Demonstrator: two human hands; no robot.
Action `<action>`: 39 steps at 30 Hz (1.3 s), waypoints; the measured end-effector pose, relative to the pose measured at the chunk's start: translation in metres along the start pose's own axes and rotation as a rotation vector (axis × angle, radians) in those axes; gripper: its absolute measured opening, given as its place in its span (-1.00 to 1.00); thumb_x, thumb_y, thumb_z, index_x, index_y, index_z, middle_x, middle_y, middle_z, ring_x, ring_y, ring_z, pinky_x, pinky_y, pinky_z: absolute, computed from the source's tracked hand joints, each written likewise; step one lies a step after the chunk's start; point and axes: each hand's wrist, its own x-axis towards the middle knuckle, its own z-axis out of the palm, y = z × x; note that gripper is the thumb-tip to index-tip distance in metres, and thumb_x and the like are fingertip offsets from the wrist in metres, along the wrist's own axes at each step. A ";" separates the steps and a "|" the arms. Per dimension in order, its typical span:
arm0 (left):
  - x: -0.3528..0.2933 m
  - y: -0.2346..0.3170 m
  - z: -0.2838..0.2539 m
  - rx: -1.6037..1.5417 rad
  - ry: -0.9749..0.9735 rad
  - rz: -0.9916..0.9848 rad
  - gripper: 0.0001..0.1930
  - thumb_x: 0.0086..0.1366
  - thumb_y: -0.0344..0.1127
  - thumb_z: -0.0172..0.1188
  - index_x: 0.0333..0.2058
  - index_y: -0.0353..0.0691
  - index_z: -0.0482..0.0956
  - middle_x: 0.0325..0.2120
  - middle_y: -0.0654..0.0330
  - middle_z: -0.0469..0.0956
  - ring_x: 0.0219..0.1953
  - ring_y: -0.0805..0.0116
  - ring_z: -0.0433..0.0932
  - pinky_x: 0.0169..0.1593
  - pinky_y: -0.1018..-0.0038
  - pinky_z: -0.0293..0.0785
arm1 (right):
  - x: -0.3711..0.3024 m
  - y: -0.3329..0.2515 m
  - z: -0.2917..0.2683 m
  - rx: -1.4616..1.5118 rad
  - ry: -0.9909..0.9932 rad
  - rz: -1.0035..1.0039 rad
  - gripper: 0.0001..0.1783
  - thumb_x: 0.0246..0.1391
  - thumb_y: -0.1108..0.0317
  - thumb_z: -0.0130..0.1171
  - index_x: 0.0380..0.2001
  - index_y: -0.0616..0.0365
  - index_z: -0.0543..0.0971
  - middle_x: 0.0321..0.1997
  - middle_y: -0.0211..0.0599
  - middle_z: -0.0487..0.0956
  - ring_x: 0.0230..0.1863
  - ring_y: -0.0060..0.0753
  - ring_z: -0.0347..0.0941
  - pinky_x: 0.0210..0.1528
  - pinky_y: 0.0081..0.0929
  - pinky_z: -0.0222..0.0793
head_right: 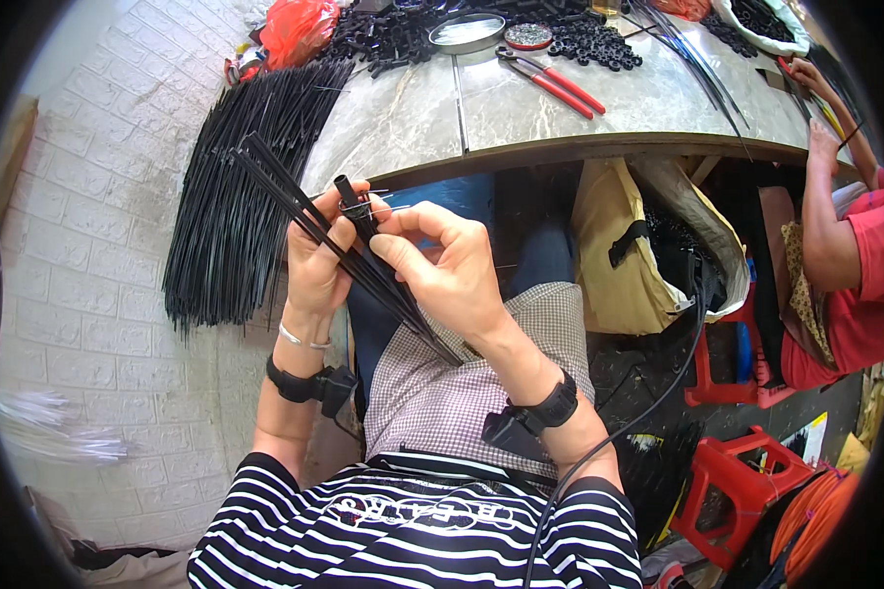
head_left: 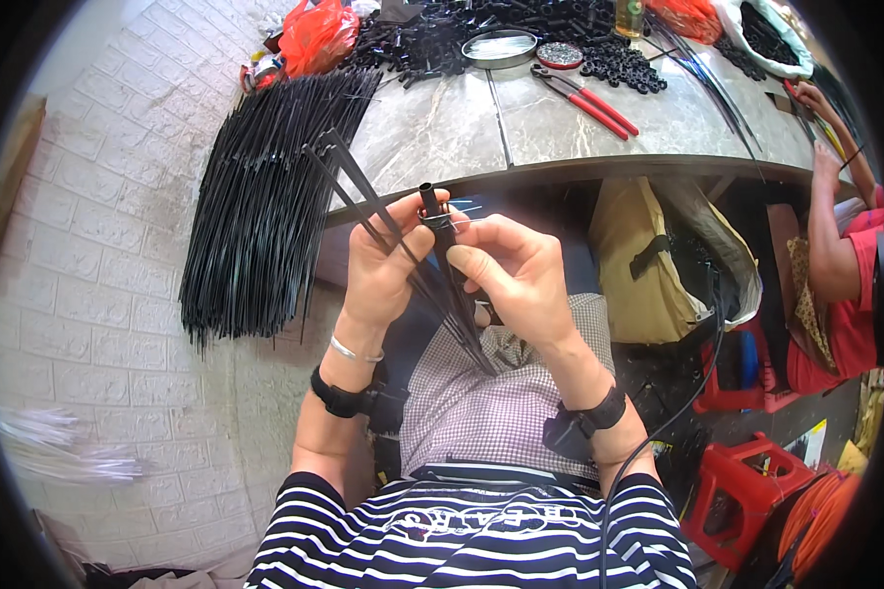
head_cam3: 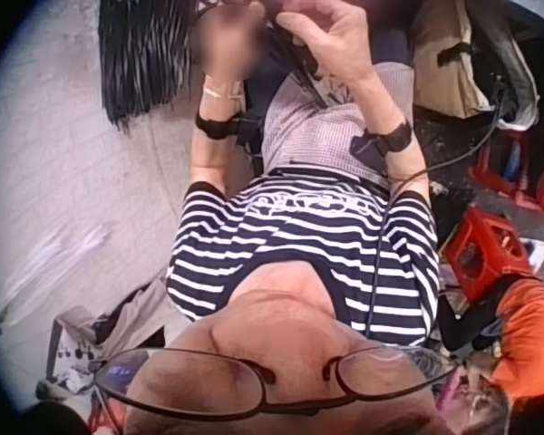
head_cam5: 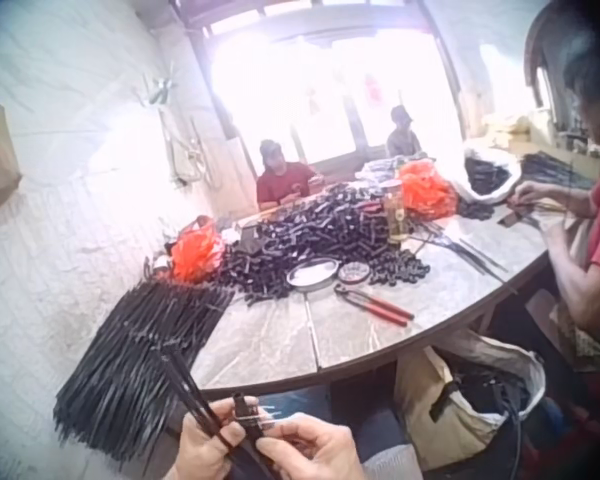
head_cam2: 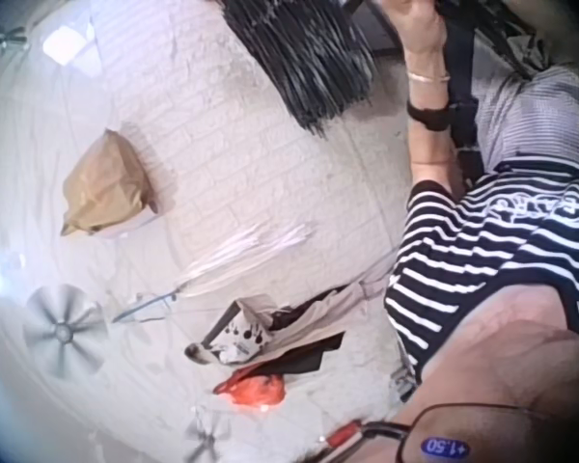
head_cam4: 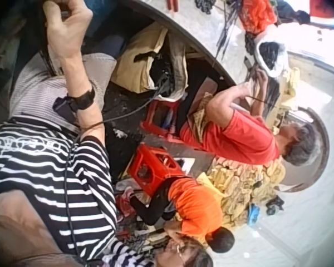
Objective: Assemble umbrella rib and shaft components using hand tools.
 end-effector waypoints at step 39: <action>0.000 0.006 -0.005 0.065 -0.038 -0.064 -0.53 0.32 -0.25 0.14 0.08 -0.47 0.35 -0.26 0.07 0.57 -0.24 0.39 0.58 -0.15 0.53 0.56 | 0.005 0.022 -0.001 0.067 0.027 0.131 -0.60 -0.01 0.36 0.34 -0.15 0.33 0.47 -0.21 -0.27 0.54 -0.20 -0.60 0.45 -0.20 -0.60 0.47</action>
